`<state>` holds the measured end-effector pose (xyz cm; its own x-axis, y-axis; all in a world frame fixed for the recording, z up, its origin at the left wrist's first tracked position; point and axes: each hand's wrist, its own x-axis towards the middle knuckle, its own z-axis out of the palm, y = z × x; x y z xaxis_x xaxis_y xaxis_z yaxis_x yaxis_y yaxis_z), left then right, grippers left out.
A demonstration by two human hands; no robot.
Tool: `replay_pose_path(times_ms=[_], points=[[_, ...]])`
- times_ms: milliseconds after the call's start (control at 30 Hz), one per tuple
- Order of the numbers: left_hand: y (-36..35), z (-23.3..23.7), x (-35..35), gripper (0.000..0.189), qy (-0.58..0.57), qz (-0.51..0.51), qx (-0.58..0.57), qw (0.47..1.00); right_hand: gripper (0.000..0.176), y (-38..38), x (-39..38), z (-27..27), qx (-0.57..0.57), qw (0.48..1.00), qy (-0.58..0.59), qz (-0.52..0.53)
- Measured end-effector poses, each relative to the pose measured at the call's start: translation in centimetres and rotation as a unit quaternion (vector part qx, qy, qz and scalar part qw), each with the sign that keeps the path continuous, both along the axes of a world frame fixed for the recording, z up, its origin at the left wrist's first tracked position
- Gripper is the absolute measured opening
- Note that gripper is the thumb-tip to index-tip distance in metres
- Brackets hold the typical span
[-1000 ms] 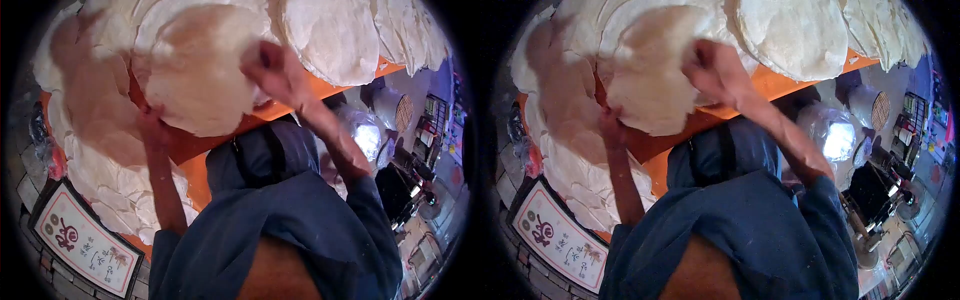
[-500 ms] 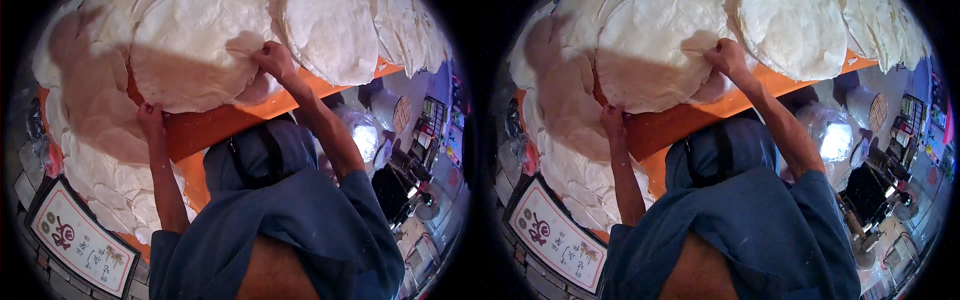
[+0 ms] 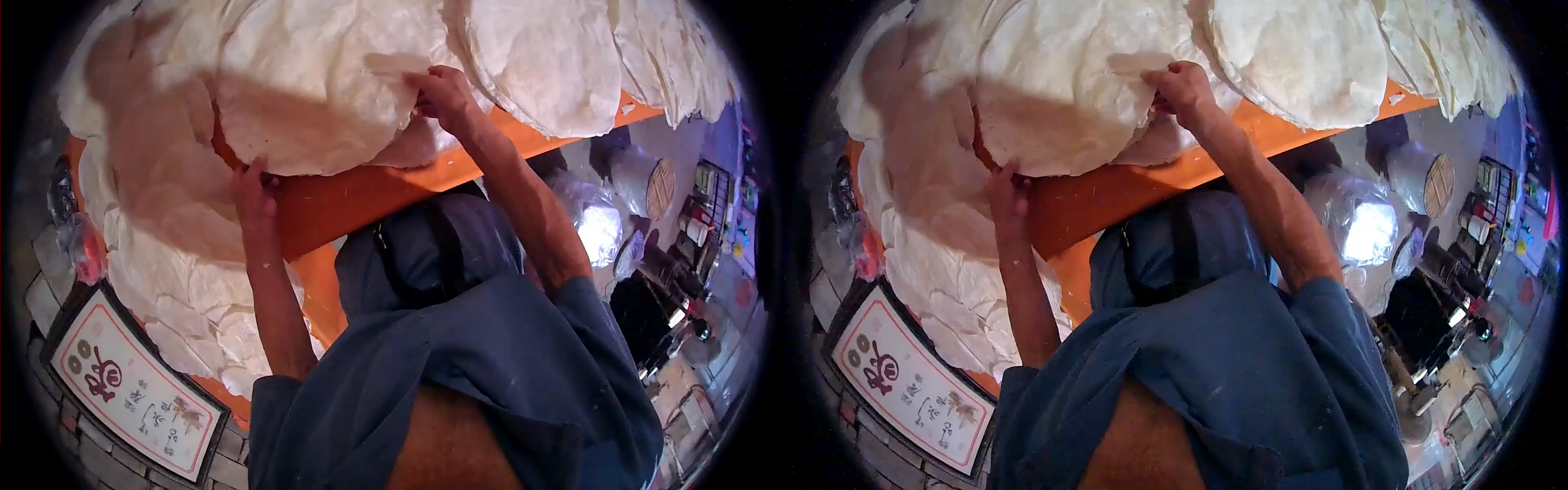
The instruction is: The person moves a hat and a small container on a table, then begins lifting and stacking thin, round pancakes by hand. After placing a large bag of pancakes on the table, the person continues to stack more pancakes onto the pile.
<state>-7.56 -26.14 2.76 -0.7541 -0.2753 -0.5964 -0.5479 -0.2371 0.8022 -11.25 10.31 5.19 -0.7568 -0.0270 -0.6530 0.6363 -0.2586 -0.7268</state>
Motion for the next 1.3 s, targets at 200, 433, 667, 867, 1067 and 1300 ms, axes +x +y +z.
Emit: replay_pose_path(times_ms=[200,433,667,867,1067,1300], points=[[1.7,2.1,-1.0,0.036,0.073,0.003,0.123,0.990,0.029,-0.6,-0.7,3.4,0.158,0.983,0.090,0.026],[3.4,4.5,2.5,0.042,0.152,0.073,0.093,0.981,0.053,1.2,-2.3,3.0,0.408,0.878,0.240,0.070],[6.7,5.6,3.4,0.043,0.103,0.019,0.082,0.991,0.064,-7.0,3.5,5.5,0.378,0.783,0.432,0.241],[9.1,8.2,1.8,0.037,0.151,-0.012,0.224,0.963,0.028,-11.6,3.1,10.7,0.308,0.805,0.411,0.297],[5.8,5.7,-0.4,0.039,0.215,-0.117,-0.013,0.969,0.024,-9.7,-0.7,18.5,0.069,0.895,0.418,0.140],[6.8,4.9,1.1,0.039,0.069,-0.006,0.159,0.985,0.032,2.8,-0.1,13.8,-0.007,0.974,0.224,0.044]])
